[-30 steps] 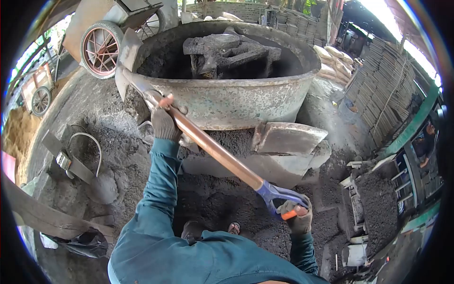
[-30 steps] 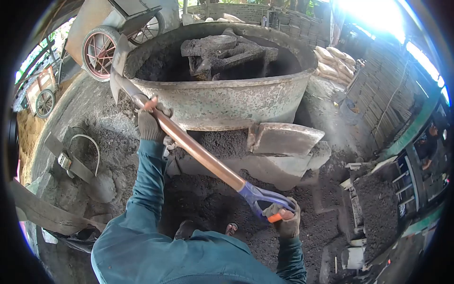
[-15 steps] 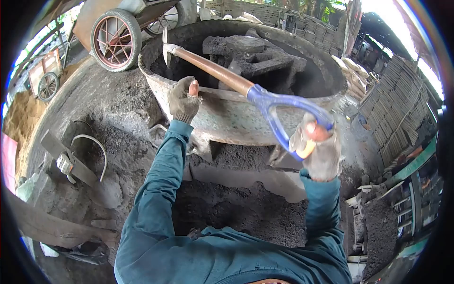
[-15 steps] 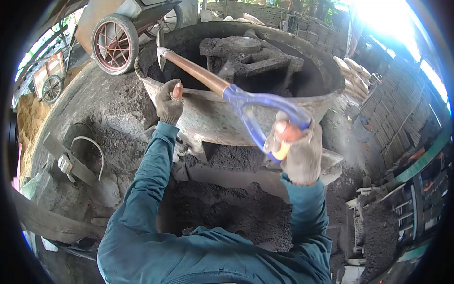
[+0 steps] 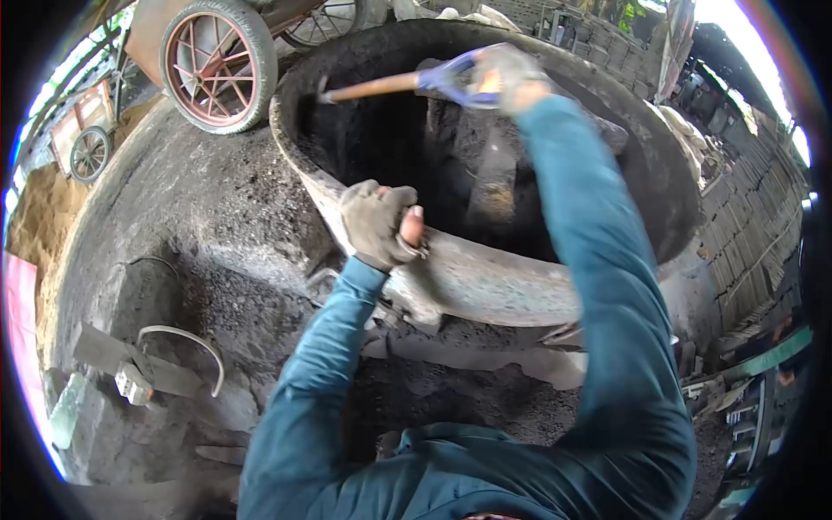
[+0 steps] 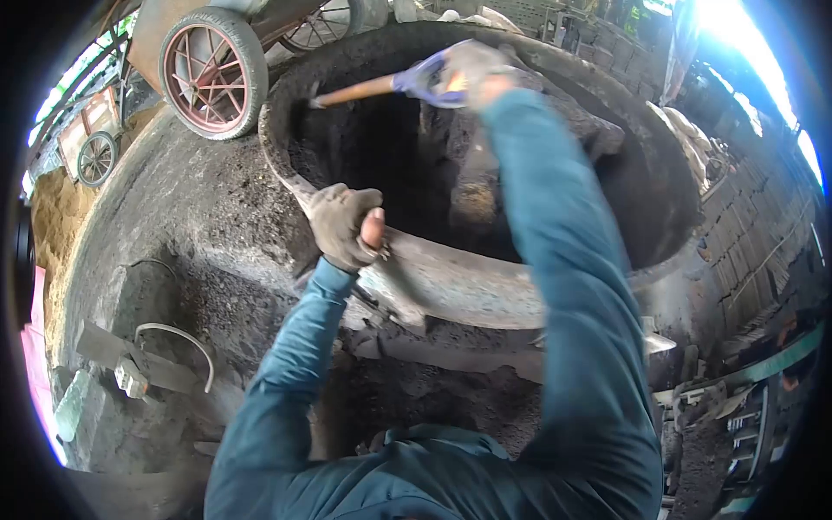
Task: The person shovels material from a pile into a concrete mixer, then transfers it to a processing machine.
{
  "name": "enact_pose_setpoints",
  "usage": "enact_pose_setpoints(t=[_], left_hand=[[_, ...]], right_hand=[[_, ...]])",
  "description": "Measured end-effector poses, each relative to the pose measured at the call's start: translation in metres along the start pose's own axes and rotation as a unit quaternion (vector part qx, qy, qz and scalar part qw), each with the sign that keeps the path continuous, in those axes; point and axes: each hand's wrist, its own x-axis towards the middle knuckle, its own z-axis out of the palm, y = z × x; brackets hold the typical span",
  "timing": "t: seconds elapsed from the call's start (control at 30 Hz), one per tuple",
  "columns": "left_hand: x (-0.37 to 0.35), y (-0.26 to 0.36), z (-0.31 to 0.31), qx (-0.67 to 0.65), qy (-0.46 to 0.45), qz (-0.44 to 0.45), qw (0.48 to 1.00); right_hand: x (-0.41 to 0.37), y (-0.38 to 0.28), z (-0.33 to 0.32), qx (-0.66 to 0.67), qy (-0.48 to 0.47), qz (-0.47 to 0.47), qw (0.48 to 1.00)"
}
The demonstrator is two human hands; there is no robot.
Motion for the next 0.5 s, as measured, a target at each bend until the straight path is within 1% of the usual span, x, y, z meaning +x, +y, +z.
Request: enact_pose_setpoints(t=[0.03,0.07,0.1,0.13,0.2,0.23,0.27,0.37,0.4,0.43,0.47,0.5], left_hand=[[0.000,-0.006,0.003,0.020,-0.001,0.004,1.000],[-0.003,-0.008,0.005,0.038,-0.003,0.004,0.999],[-0.002,-0.006,0.001,0.047,-0.052,-0.013,0.997],[-0.003,0.000,-0.002,0.026,-0.045,-0.027,0.998],[-0.007,0.001,0.000,0.013,-0.022,-0.012,1.000],[-0.010,-0.002,0.004,0.012,-0.012,-0.018,1.000],[-0.006,0.005,-0.002,0.028,-0.023,-0.038,0.999],[-0.001,0.006,-0.003,0.035,-0.039,-0.040,0.998],[-0.002,0.007,0.000,0.011,0.006,-0.041,0.999],[0.000,0.008,0.000,0.014,-0.001,-0.043,0.999],[-0.001,0.008,-0.002,0.017,-0.012,-0.046,0.999],[-0.003,0.006,-0.006,0.045,-0.055,-0.037,0.997]], right_hand=[[0.029,-0.019,0.040,0.125,-0.185,0.205,0.953],[0.059,-0.040,0.079,0.153,-0.335,0.411,0.834],[0.067,-0.062,0.087,0.066,-0.340,0.378,0.858],[0.072,-0.082,0.088,-0.022,-0.343,0.342,0.875],[0.064,-0.107,0.077,0.039,-0.401,0.334,0.852],[0.035,-0.116,0.087,0.091,-0.382,0.336,0.856],[-0.002,-0.118,0.111,0.141,-0.355,0.336,0.861],[-0.022,-0.099,0.139,0.213,-0.306,0.448,0.812],[-0.020,-0.091,0.158,0.246,-0.248,0.440,0.827],[-0.019,-0.082,0.178,0.278,-0.193,0.426,0.839],[0.013,-0.105,0.113,0.224,-0.194,0.343,0.892],[0.049,-0.133,0.040,0.160,-0.183,0.260,0.935]])
